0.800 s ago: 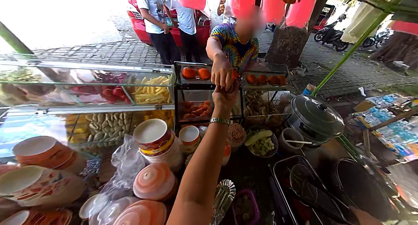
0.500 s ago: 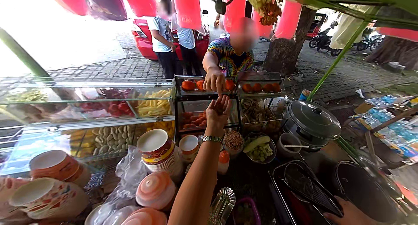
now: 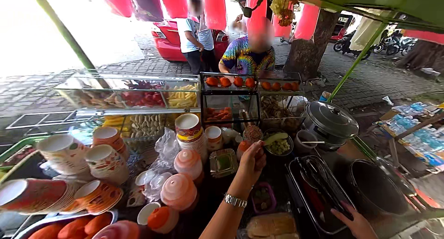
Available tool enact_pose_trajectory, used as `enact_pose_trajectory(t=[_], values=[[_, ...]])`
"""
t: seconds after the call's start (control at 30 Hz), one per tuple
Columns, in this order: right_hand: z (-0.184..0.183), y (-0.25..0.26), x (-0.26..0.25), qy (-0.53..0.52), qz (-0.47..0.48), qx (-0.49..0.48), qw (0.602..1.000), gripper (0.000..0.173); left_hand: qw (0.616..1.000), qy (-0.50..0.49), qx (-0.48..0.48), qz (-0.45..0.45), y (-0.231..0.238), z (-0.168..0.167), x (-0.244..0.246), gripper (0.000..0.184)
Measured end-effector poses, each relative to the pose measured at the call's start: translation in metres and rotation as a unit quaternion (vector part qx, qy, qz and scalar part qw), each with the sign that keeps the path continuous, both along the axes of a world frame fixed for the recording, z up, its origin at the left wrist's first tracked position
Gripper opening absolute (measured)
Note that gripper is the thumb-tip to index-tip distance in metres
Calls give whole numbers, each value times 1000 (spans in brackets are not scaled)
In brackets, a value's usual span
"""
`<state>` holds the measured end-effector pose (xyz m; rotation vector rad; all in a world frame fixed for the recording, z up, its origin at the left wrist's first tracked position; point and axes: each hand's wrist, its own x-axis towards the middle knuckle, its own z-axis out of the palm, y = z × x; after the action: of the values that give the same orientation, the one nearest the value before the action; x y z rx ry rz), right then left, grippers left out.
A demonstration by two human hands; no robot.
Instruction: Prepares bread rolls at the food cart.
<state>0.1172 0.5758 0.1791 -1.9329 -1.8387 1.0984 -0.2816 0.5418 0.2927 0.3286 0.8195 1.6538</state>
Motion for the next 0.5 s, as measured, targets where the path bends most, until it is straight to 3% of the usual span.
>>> enact_pose_trajectory(t=[0.2,0.33,0.4,0.5], values=[[-12,-27,-1,31,-19,-26,999,77,990,61,80,-102,-43,23,27,20],[-15,-47,-8,140,-89,-40,985,51,988,-37,106,-110,-49,7,25,29],[-16,-59,-18,235,-139,-74,959,33,989,-99,80,-70,-54,-9,20,41],[-27,-79,-33,359,-171,-82,914,19,988,-139,-61,30,-61,-37,14,48]])
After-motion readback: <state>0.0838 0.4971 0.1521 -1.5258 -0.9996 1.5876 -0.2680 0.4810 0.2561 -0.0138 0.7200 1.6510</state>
